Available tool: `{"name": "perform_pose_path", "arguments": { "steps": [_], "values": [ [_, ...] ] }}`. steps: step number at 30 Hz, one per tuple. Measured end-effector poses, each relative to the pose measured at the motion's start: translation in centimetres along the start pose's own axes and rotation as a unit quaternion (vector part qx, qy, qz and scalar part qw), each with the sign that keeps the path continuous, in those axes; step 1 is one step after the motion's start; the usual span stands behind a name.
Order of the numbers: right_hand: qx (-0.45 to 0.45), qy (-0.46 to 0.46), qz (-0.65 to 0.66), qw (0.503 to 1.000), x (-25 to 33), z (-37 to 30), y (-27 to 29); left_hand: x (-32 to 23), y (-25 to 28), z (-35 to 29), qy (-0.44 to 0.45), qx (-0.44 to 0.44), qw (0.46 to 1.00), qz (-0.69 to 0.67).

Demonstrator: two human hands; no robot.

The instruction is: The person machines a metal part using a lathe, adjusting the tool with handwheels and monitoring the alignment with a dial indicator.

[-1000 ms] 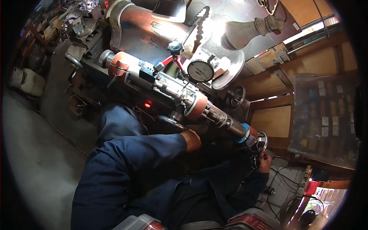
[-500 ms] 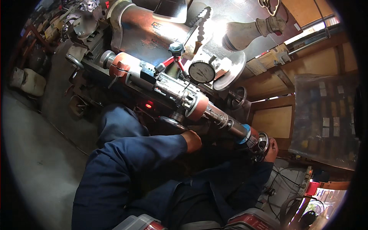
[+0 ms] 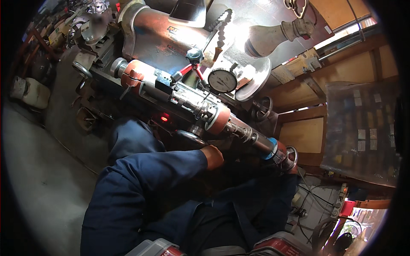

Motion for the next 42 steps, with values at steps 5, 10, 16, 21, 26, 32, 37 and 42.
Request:
{"name": "perform_pose_path", "arguments": {
  "steps": [5,10,16,21,26,32,37,42],
  "values": [
    [-0.038,-0.090,0.114,0.989,-4.2,-2.6,-0.5,0.0,-0.1,-0.1,-0.008,0.001,1.000,0.015],
    [-0.021,-0.150,0.160,0.975,-5.4,-5.7,0.7,-0.1,-0.4,0.4,-0.002,-0.035,0.999,0.013],
    [-0.066,-0.155,0.310,0.936,-1.2,-6.9,3.3,-0.1,-0.2,0.2,0.001,0.006,1.000,0.003],
    [-0.041,-0.126,0.373,0.918,0.5,-4.5,4.6,0.1,-0.7,0.4,0.002,-0.004,1.000,0.001],
    [-0.139,-0.116,0.356,0.917,0.4,-2.2,4.1,-0.1,0.4,-0.2,-0.002,0.004,1.000,-0.007],
    [-0.189,-0.107,0.206,0.954,0.5,0.7,4.7,-0.1,0.0,-0.2,0.005,-0.003,1.000,0.011],
    [-0.293,0.012,-0.069,0.954,12.3,2.0,7.0,-0.3,0.9,-0.7,-0.011,-0.013,1.000,-0.003],
    [-0.091,0.153,0.133,0.975,24.2,5.3,1.2,0.3,-0.6,0.2,0.000,0.003,1.000,0.003]
  ]
}}
Point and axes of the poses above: each hand's wrist, its own z-axis towards the middle knuckle, its own y-axis out of the back of the hand, x = y × z, the point moved 3 cm from there along z, towards the middle knuckle, and after that the axes turned 10 degrees about z, right-handed, at the moved point
